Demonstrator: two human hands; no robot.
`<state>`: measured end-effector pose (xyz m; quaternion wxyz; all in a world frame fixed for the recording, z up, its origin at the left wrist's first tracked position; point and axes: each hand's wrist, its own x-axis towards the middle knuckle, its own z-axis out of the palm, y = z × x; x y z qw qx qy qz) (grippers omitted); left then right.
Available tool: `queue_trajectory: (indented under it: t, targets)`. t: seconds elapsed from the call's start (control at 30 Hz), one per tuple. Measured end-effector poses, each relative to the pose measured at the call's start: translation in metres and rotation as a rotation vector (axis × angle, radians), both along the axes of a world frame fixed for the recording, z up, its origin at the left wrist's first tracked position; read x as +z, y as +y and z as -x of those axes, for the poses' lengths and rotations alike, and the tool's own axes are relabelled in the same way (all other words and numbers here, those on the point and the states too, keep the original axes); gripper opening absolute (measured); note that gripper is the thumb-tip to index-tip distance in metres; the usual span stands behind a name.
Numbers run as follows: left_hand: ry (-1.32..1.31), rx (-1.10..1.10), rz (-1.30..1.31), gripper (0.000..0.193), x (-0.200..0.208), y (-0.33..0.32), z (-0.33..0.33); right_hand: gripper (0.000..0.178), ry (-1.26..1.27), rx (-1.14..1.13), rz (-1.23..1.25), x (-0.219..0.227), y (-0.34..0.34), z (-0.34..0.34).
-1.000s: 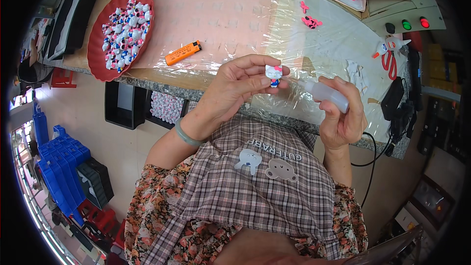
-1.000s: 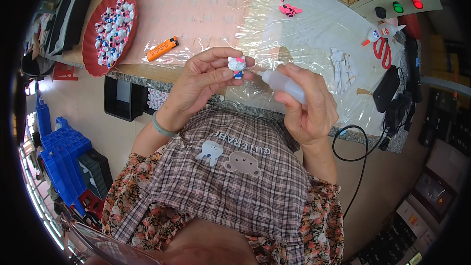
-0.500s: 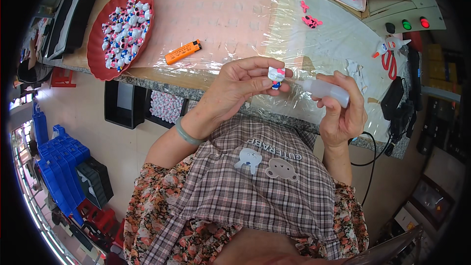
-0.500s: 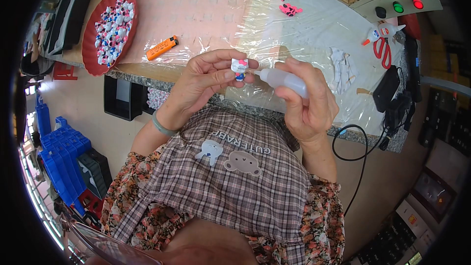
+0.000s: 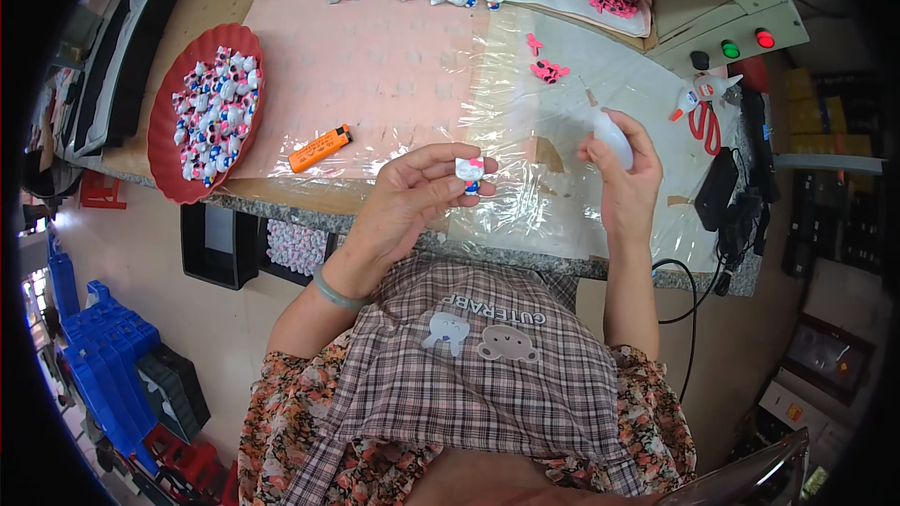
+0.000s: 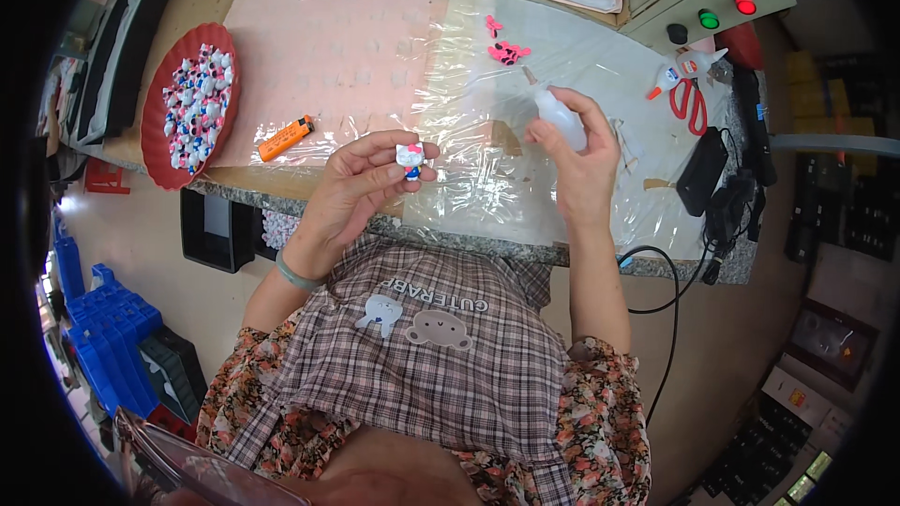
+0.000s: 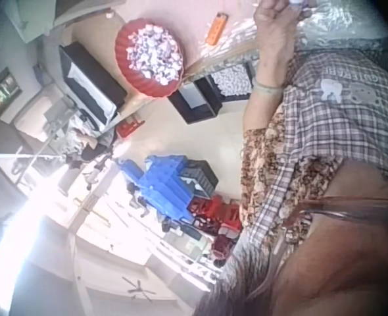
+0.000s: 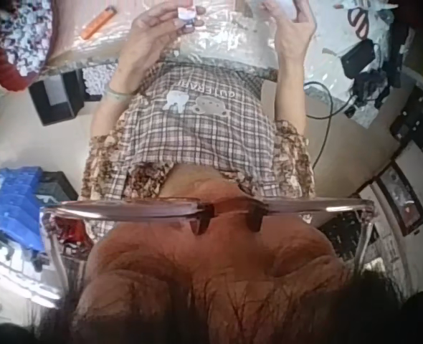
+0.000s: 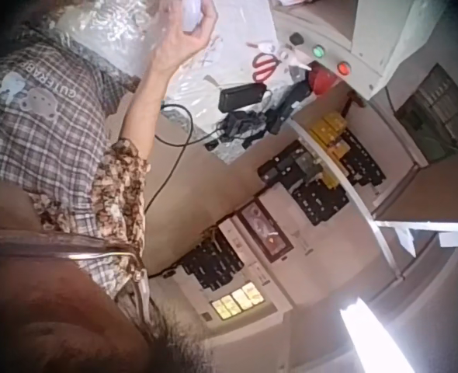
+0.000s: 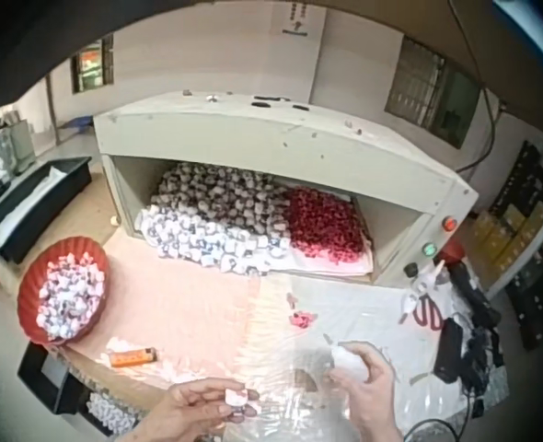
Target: Glue small pink bows onto white plastic cat figurines at a factory workstation.
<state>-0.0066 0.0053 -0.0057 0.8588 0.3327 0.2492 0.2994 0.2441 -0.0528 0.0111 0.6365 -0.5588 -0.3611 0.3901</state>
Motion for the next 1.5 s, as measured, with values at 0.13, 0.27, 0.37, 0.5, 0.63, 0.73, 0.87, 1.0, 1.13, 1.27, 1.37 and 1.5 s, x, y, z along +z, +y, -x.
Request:
queue_trajectory:
  t: [0.13, 0.27, 0.37, 0.5, 0.63, 0.73, 0.87, 1.0, 1.13, 1.27, 1.37, 1.5]
  targets:
    - [0.002, -0.005, 0.000, 0.030, -0.003, 0.002, -0.001, 0.028, -0.072, 0.031, 0.097, -0.021, 0.023, -0.019]
    - [0.012, 0.018, 0.025, 0.031, -0.005, 0.001, -0.002, 0.021, -0.630, -0.074, 0.193, -0.033, 0.053, -0.030]
    - [0.019, 0.020, 0.014, 0.031, -0.006, 0.002, -0.001, 0.018, -0.873, -0.054, 0.112, -0.028, 0.071, -0.028]
    - [0.016, 0.016, 0.022, 0.030, -0.007, 0.002, -0.001, 0.022, -1.063, 0.059, 0.045, -0.030, 0.082, -0.029]
    - [0.029, 0.008, 0.023, 0.030, -0.007, 0.003, -0.001, 0.019, -1.188, 0.069, 0.066, -0.029, 0.083, -0.024]
    - [0.033, 0.001, 0.023, 0.030, -0.007, 0.003, 0.000, 0.020, -1.199, 0.079, 0.092, -0.028, 0.083, -0.027]
    - [0.041, -0.002, 0.022, 0.030, -0.006, 0.003, 0.000, 0.017, -1.131, 0.091, -0.023, -0.023, 0.078, -0.030]
    - [0.038, 0.002, 0.019, 0.029, -0.007, 0.003, 0.000, 0.008, -0.448, 0.145, 0.280, -0.017, 0.066, -0.024]
    - [0.039, 0.001, 0.029, 0.029, -0.005, 0.002, -0.002, 0.008, -0.092, 0.245, 0.209, -0.012, 0.051, -0.013]
    - [0.042, 0.006, 0.027, 0.029, -0.005, 0.001, -0.003, 0.011, 0.062, 0.305, 0.239, -0.008, 0.037, 0.000]
    - [0.035, 0.007, 0.009, 0.029, -0.005, 0.001, -0.003, 0.010, 0.136, 0.293, 0.247, -0.004, 0.027, 0.008]
    - [0.025, -0.002, -0.026, 0.032, -0.004, 0.000, -0.004, 0.011, 0.285, 0.303, 0.211, -0.006, 0.015, 0.018]
